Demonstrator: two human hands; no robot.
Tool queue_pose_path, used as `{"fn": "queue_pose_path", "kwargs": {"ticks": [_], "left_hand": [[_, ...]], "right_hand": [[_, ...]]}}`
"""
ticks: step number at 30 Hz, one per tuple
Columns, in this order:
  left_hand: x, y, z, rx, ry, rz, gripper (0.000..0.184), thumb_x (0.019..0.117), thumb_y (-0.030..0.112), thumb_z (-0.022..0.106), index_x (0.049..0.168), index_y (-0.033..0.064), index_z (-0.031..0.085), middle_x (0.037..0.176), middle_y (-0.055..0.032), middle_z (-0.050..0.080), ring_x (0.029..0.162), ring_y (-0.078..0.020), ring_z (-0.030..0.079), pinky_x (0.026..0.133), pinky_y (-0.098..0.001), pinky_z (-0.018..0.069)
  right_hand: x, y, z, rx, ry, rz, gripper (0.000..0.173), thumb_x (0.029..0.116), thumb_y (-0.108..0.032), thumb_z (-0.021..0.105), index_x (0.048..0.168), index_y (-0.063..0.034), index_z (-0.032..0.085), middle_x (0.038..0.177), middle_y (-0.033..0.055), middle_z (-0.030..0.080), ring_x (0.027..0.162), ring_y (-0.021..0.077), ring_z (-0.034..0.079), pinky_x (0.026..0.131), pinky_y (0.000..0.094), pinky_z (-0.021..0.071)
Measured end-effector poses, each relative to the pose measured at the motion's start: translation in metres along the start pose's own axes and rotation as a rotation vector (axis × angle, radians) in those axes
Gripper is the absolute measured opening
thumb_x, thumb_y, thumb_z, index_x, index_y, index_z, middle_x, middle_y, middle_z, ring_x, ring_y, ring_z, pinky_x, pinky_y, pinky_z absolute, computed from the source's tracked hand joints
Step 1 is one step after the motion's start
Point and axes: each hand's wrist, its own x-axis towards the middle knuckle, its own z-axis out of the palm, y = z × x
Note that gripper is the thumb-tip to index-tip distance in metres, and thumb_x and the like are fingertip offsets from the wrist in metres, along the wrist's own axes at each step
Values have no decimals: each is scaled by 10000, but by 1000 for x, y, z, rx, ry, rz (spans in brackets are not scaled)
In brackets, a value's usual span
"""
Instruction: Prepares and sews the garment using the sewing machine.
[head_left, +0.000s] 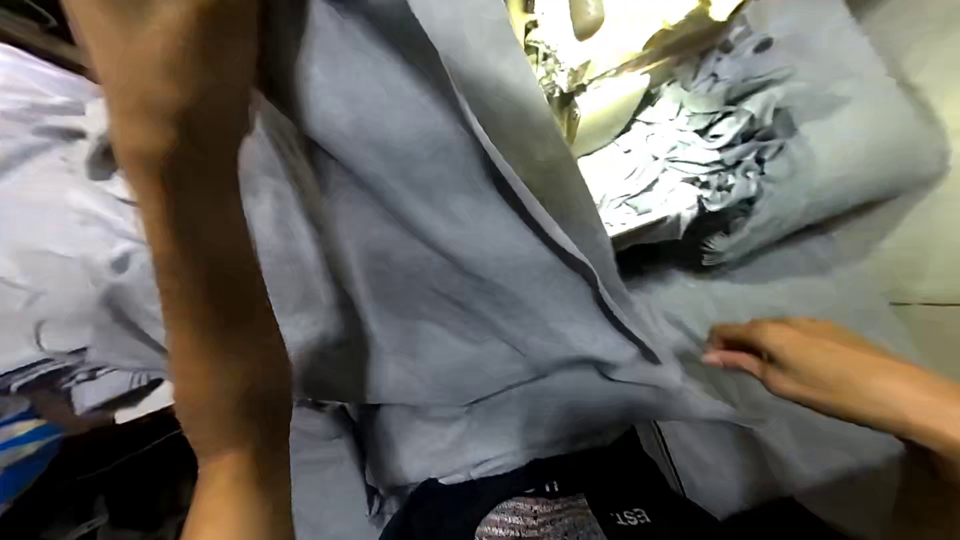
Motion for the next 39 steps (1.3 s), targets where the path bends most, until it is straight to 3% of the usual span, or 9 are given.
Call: {"fn": "queue_pose_path", "kwargs": {"ticks": [2, 6, 12, 17, 20, 25, 28, 34, 39], "left_hand": [[1, 88, 74, -128, 36, -37, 140, 878, 146, 755, 809, 211, 651, 756, 198, 634, 704, 98, 606, 649, -128, 533], [-15, 124, 145, -192, -267, 191, 140, 965, 28, 635, 1037, 4, 752, 947, -59, 741, 854, -36, 669, 785, -224, 547], [-43, 136, 176, -203, -219, -132, 132, 952, 173, 710, 881, 64, 687, 707, 36, 624, 590, 7, 534, 540, -171, 429], [-120, 115, 118, -17, -555, -310, 646, 906, 568, 685, 1387, 176, 507, 997, 32, 705, 795, -100, 685, 654, -353, 595], [-215, 86, 52, 298, -594, -344, 332, 913, 374, 702, 1067, 80, 722, 922, -114, 721, 847, -304, 703, 739, -564, 567], [-292, 108, -74, 506, -317, -396, 310, 1042, 311, 575, 982, 27, 680, 1054, -163, 650, 1108, -224, 602, 1019, -359, 458], [-289, 112, -105, 595, -100, -377, 168, 1012, 58, 580, 996, -74, 682, 1024, -207, 676, 1022, -260, 667, 930, -386, 552], [-203, 65, -47, 762, -198, -464, 314, 1033, 209, 564, 1226, -32, 626, 1229, -331, 587, 1153, -523, 573, 927, -692, 456], [-109, 86, 87, 242, -195, -232, 409, 1059, 254, 517, 1366, -15, 543, 1364, -167, 587, 1244, -224, 600, 1028, -391, 520]], "right_hand": [[9, -15, -8, 15, 299, -97, 455, 985, -468, 620, 1192, -71, 699, 1058, 187, 705, 977, 425, 672, 804, 670, 515], [55, -87, -31, 234, 775, -368, 725, 937, -494, 691, 1472, -42, 503, 1389, 137, 601, 1245, 232, 593, 1037, 416, 503], [102, -135, -40, 626, 914, -516, 356, 826, -144, 848, 1127, -53, 683, 1016, 17, 719, 929, 43, 685, 805, 215, 577], [101, -127, -31, 745, 960, -622, 143, 847, 4, 770, 961, -23, 688, 867, 18, 721, 778, 57, 699, 702, 213, 610], [101, -109, -31, 855, 950, -637, 158, 824, 46, 759, 963, -13, 710, 882, 5, 735, 795, 49, 705, 735, 209, 617], [122, -100, -20, 988, 850, -571, 182, 818, 97, 722, 951, -28, 715, 856, -14, 725, 734, 18, 681, 672, 173, 595], [141, -111, -14, 1067, 792, -599, 175, 848, 126, 646, 943, -4, 715, 841, 7, 712, 720, 19, 659, 667, 172, 579], [177, -127, -17, 1186, 695, -540, 158, 946, 79, 584, 966, 7, 723, 840, 2, 714, 759, 13, 655, 730, 198, 567], [175, -132, -18, 1169, 666, -517, 142, 978, 39, 583, 996, 3, 719, 856, -4, 709, 774, 5, 650, 749, 186, 560]]}}
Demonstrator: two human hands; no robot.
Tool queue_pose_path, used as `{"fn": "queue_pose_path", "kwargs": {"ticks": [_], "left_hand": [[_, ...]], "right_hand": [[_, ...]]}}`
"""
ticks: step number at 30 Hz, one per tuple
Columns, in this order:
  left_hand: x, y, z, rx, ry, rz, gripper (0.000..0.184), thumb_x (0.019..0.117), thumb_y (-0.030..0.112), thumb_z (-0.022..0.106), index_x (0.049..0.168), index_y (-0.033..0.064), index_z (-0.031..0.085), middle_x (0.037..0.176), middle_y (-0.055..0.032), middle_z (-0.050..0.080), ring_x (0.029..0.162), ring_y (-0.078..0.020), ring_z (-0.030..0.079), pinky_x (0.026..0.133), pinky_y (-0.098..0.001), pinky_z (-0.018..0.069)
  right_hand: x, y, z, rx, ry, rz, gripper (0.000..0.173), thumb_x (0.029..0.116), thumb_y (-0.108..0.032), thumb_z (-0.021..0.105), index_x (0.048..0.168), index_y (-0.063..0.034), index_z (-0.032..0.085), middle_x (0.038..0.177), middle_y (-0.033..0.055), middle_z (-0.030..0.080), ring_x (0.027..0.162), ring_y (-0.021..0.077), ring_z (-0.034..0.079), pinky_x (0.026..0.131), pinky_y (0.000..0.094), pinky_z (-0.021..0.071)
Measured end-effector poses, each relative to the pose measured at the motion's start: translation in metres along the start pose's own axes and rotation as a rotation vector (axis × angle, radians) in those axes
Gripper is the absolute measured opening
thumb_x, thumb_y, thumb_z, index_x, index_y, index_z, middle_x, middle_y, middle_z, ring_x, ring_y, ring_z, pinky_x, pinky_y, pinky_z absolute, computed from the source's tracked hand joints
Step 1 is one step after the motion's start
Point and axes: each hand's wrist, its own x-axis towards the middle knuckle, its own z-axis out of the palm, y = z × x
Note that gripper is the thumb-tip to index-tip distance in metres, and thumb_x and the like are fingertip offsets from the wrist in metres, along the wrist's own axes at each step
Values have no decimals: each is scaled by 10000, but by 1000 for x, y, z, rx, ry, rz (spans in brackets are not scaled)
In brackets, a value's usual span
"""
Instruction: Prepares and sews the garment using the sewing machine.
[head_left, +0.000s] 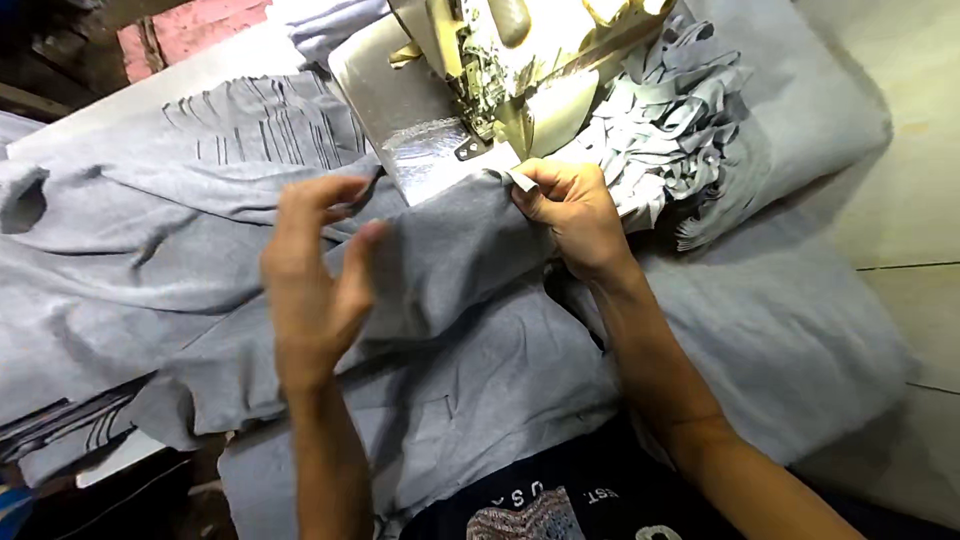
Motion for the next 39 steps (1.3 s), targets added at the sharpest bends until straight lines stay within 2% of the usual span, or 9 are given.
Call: {"fn": "queue_pose_path", "kwargs": {"ticks": [5, 9, 13, 18, 21, 27, 32, 37, 39], "left_hand": [[34, 44, 58, -87, -60, 63, 351, 1021, 215, 612, 1322, 35, 595, 1084, -115, 659, 934, -203, 640, 817, -362, 537], [33, 48, 71, -40, -6, 54, 158, 987, 135, 651, 1097, 27, 682, 961, -109, 670, 877, -221, 631, 776, -369, 511], [30, 42, 59, -63, -73, 67, 213, 974, 156, 679, 1146, 33, 658, 1012, -99, 678, 919, -186, 659, 819, -355, 545], [-64, -34, -3, 233, -117, -153, 492, 950, 347, 714, 1330, 52, 613, 1202, -200, 663, 1117, -388, 626, 950, -612, 484], [-150, -97, -55, 561, -52, -328, 348, 979, 325, 630, 1155, 32, 695, 1173, -290, 642, 1143, -534, 564, 963, -717, 396], [-223, -132, -127, 376, 340, -388, 258, 1050, 116, 547, 1168, -101, 624, 1179, -213, 684, 1174, -277, 658, 1068, -427, 511], [-211, -152, -164, 379, 334, -626, 286, 1022, 189, 601, 1206, -19, 669, 1102, -109, 688, 1003, -100, 645, 904, -305, 535], [-68, -106, -128, 476, -60, -401, 419, 1035, 204, 531, 1345, -77, 510, 1301, -378, 531, 1197, -535, 543, 978, -688, 434], [-35, -78, -88, 386, 10, -219, 443, 1067, 318, 518, 1389, 13, 534, 1381, -269, 542, 1276, -403, 549, 1037, -554, 464]], "right_hand": [[-14, -11, -4, -140, -10, -24, 95, 1019, -85, 611, 1045, -34, 687, 822, 6, 655, 660, 20, 595, 581, 158, 511], [-15, -5, -5, -310, 82, -86, 175, 904, -163, 786, 1011, -71, 682, 839, 11, 677, 688, 60, 641, 589, 199, 546], [-9, -5, -3, -359, 169, -210, 122, 850, -79, 817, 902, -34, 716, 827, 29, 675, 740, 67, 617, 656, 206, 510], [-5, -15, -19, -277, 141, -279, 65, 863, -18, 776, 927, -11, 765, 872, 38, 751, 812, 48, 703, 770, 215, 593], [2, -13, -30, -141, 57, -185, 82, 897, 0, 728, 973, -6, 757, 895, 24, 747, 816, 40, 704, 784, 215, 606], [9, 6, -17, 23, -1, -28, 91, 925, 7, 709, 1011, 27, 734, 866, 45, 753, 770, 62, 712, 748, 235, 614], [13, 8, 0, 2, 166, -3, 95, 929, -60, 737, 994, 9, 748, 843, 50, 752, 739, 82, 712, 714, 246, 613], [-1, 2, 8, -189, 202, -72, 114, 980, -149, 703, 988, -36, 715, 798, -7, 683, 662, 14, 631, 604, 157, 542], [-3, 1, 9, -237, 211, -92, 109, 971, -141, 712, 997, -35, 715, 816, -11, 690, 689, 5, 646, 624, 151, 552]]}}
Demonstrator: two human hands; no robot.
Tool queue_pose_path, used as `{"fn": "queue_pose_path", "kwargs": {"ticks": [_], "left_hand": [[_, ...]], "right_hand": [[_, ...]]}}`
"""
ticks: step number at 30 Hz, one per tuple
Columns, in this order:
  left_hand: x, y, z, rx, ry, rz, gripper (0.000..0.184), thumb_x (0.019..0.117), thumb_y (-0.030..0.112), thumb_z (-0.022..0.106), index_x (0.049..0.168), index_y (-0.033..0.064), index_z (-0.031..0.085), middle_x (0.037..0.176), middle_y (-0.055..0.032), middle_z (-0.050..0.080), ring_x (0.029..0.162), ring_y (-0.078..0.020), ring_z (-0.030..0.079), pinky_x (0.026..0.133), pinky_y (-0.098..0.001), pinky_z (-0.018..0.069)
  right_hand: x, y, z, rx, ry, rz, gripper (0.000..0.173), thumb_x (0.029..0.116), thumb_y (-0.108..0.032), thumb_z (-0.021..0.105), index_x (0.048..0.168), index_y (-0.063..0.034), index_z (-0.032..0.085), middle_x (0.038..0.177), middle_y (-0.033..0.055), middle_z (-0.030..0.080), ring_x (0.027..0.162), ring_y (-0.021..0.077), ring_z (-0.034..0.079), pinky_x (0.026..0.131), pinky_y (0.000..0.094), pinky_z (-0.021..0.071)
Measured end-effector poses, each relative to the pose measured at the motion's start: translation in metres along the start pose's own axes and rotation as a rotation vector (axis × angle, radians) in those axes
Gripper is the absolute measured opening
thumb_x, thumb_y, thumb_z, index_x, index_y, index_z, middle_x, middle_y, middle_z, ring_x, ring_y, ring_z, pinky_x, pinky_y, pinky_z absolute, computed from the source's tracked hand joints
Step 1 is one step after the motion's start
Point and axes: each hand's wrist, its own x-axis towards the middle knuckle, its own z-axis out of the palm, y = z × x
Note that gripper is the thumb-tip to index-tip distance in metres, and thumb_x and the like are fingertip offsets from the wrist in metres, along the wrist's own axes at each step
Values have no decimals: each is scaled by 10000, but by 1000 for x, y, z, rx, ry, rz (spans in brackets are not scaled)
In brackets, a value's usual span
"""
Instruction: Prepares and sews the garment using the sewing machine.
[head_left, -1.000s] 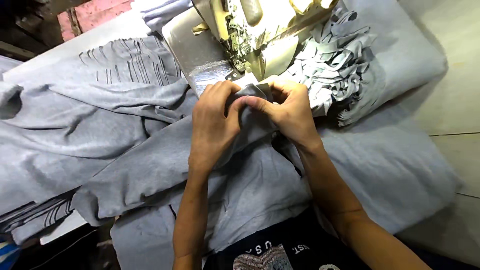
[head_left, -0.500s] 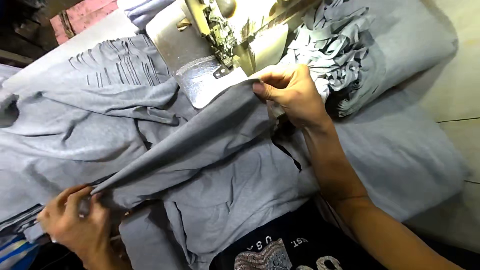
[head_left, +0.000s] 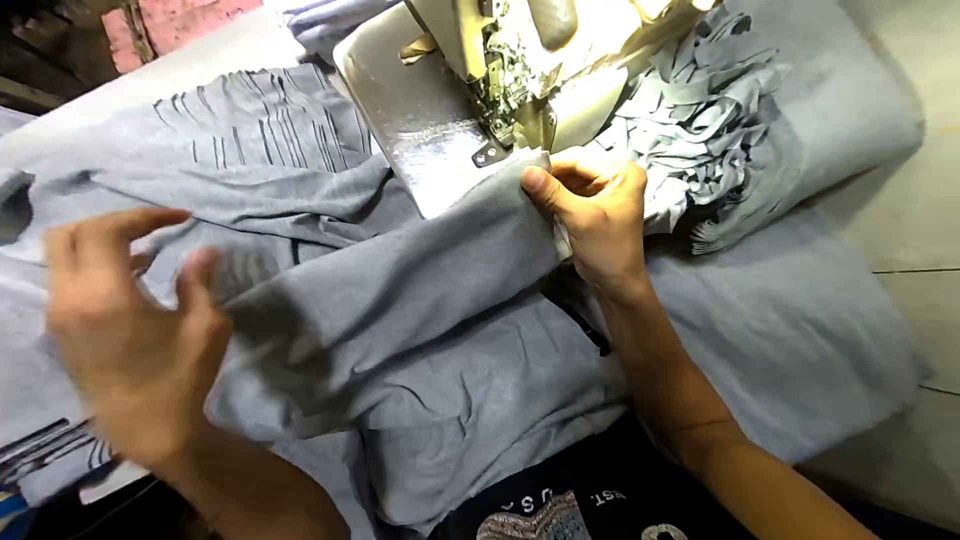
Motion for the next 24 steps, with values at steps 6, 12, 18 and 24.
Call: {"fn": "queue_pose_path", "kwargs": {"ticks": [6, 12, 18, 24], "left_hand": [[52, 157, 74, -545, -59, 228, 406, 1042, 281, 577, 1360, 34, 538, 1214, -100, 620, 997, -137, 653, 808, -285, 573], [51, 174, 102, -585, -13, 138, 118, 969, 217, 705, 1033, 120, 688, 821, 8, 608, 664, -82, 529, 575, -236, 414], [55, 175, 100, -501, -46, 132, 131, 994, 237, 668, 1079, 138, 684, 889, 3, 613, 756, -114, 556, 639, -281, 434], [52, 186, 95, -529, 31, 141, 170, 1006, 223, 661, 1107, 120, 751, 947, 8, 663, 850, -96, 590, 720, -258, 458]], "right_hand": [[3, -5, 1, 30, 4, -10, 90, 934, -76, 742, 1003, -20, 726, 847, -3, 710, 725, 11, 666, 655, 151, 568], [4, 1, -1, 10, 65, 0, 115, 941, -81, 737, 1039, -23, 723, 866, 4, 707, 727, 21, 660, 659, 160, 566], [4, 11, 7, -16, 137, -20, 111, 949, -87, 735, 1032, -14, 736, 850, 10, 692, 664, 15, 607, 594, 149, 521], [-5, 12, 6, 60, 143, -122, 131, 936, -71, 746, 1053, -13, 741, 976, 41, 695, 867, 88, 671, 741, 205, 577]]}}
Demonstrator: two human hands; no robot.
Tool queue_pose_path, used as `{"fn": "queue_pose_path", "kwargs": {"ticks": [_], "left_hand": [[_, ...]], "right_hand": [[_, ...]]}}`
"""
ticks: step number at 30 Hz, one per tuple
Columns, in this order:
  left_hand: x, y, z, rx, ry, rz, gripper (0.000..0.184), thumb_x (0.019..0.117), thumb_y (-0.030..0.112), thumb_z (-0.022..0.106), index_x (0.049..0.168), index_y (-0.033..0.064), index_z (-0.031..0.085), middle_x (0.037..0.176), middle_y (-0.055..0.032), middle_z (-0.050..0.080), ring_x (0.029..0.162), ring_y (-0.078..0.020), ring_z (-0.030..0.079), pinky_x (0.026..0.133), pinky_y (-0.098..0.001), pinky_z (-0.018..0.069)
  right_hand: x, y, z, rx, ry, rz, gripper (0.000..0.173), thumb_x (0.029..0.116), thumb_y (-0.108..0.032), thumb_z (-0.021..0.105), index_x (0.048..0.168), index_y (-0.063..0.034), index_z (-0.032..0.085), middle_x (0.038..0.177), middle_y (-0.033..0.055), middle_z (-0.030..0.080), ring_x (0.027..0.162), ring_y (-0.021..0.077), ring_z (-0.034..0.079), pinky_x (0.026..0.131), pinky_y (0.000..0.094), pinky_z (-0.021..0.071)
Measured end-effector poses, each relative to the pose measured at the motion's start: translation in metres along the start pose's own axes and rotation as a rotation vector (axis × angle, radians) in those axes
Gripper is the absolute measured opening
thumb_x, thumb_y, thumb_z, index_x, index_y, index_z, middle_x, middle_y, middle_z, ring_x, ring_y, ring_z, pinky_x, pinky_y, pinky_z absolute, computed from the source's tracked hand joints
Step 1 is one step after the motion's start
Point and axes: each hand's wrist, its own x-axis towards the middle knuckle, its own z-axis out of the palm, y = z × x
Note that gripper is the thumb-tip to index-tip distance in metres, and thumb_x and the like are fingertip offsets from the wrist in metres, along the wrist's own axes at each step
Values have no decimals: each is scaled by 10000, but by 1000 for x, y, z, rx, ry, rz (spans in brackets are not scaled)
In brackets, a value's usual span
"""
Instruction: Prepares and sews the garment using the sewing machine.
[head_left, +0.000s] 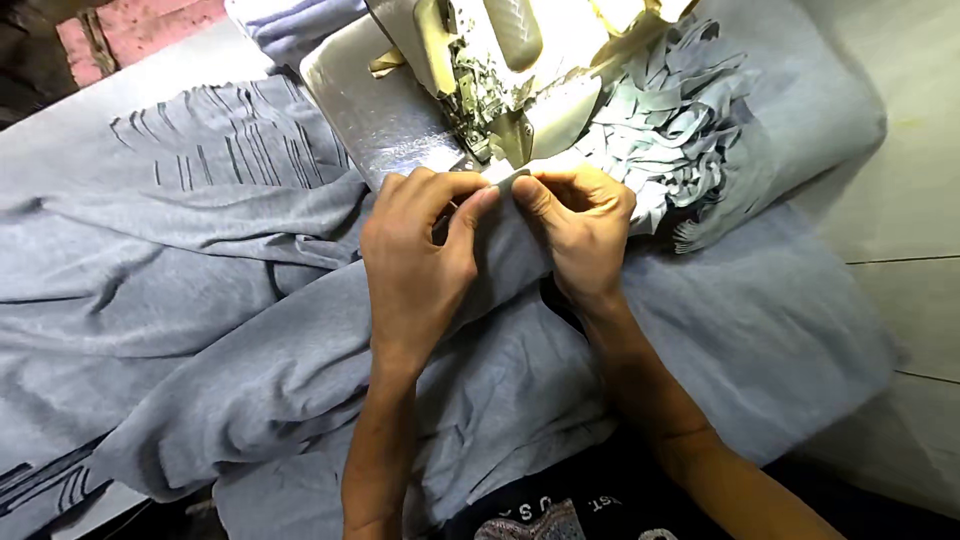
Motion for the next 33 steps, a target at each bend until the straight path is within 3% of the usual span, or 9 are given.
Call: {"fn": "queue_pose_path", "kwargs": {"ticks": [6, 13, 17, 19, 21, 24, 29, 32, 33], "left_hand": [[-2, 1, 6, 53, 39, -4, 126, 988, 197, 686, 1070, 113, 732, 930, -7, 659, 818, -82, 626, 695, -242, 500], [0, 1, 5, 74, 12, -33, 135, 986, 202, 692, 1088, 118, 717, 889, -21, 660, 712, -95, 598, 604, -251, 468], [12, -1, 10, 79, -2, -89, 269, 977, 145, 653, 1231, 89, 581, 817, -12, 633, 638, -101, 579, 531, -250, 445], [15, -1, 11, 83, -6, -102, 332, 960, 111, 639, 1266, 70, 516, 818, -22, 606, 619, -117, 565, 503, -260, 436], [17, -2, 12, 82, 8, -105, 346, 952, 107, 646, 1265, 70, 503, 825, -18, 615, 627, -115, 575, 508, -261, 448], [24, -8, 16, 84, 58, -116, 392, 932, 130, 659, 1293, 62, 522, 857, -9, 635, 687, -102, 599, 584, -258, 484], [28, -13, 13, 92, 42, -109, 381, 955, 166, 661, 1300, 55, 544, 862, -15, 638, 695, -103, 601, 600, -259, 490], [10, 1, -2, 124, -64, -72, 304, 998, 188, 666, 1266, 75, 578, 872, -52, 614, 668, -155, 574, 561, -297, 464], [5, 5, -5, 140, -75, -54, 286, 997, 175, 667, 1257, 73, 606, 908, -66, 623, 716, -171, 592, 601, -315, 487]], "right_hand": [[8, 2, 4, -67, 71, 18, 94, 917, -80, 770, 990, -20, 779, 905, 22, 719, 836, 52, 660, 735, 188, 548], [7, 5, 13, -210, 102, 4, 121, 954, -121, 734, 1028, -33, 771, 838, 12, 662, 705, 38, 555, 600, 180, 434], [7, 6, 16, -116, 65, 40, 194, 966, -54, 662, 1153, -3, 649, 692, -2, 500, 525, 44, 424, 446, 163, 346], [10, 10, 18, -82, 75, 52, 175, 952, -55, 640, 1120, -10, 617, 656, -8, 459, 488, 48, 387, 423, 167, 323], [18, 17, 23, -28, 105, 23, 168, 924, -25, 654, 1088, 5, 630, 665, -14, 492, 497, 56, 394, 448, 195, 339], [26, 21, 28, -27, 126, 31, 146, 922, -17, 652, 1067, -9, 638, 592, -49, 433, 477, 58, 386, 456, 211, 351], [29, 22, 33, -19, 145, 31, 78, 952, -25, 661, 1015, -27, 614, 601, -30, 508, 477, 58, 438, 461, 214, 395], [15, 12, 26, -86, 110, 84, 100, 989, -75, 610, 1078, -30, 623, 588, -26, 419, 441, 54, 342, 407, 189, 321], [9, 7, 21, -103, 82, 101, 147, 1004, -88, 605, 1133, -25, 636, 582, -20, 394, 426, 59, 311, 386, 190, 290]]}}
